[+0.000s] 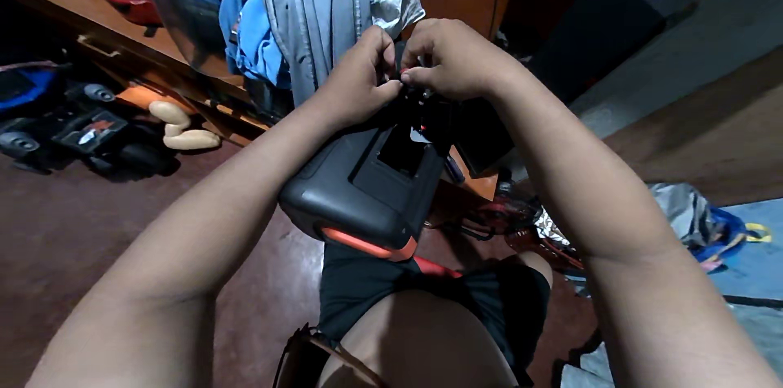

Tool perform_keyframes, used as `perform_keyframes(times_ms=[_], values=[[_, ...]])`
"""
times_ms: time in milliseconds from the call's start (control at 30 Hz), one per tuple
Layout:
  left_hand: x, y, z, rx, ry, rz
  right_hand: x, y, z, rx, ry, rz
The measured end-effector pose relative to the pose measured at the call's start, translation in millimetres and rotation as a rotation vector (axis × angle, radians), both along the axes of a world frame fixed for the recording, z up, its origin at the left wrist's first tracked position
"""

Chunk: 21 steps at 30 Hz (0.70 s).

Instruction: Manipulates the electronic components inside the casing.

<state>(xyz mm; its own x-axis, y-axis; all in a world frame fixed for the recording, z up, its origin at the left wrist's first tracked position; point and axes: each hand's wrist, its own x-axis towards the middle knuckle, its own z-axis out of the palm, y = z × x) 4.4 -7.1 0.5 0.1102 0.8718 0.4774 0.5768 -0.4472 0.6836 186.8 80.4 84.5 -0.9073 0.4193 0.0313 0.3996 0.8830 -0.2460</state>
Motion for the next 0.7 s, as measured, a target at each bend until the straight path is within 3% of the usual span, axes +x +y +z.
perform_keyframes(times_ms=[233, 467, 700], values=[[4.6, -6.9, 6.1, 0.113, 0.208, 0.143, -5.2, 0.4, -5.1, 0.066, -0.003, -0.044], [-1.2, -3.1, -3.4, 0.076, -0.188, -0.072, -5.7, -3.6, -7.8, 0.144, -0.036, -0.052], [0.9, -7.6, 7.9, -0.124, -0.246, 0.057, -1.7, -5.1, -12.9, 0.203, 0.057, -0.031]])
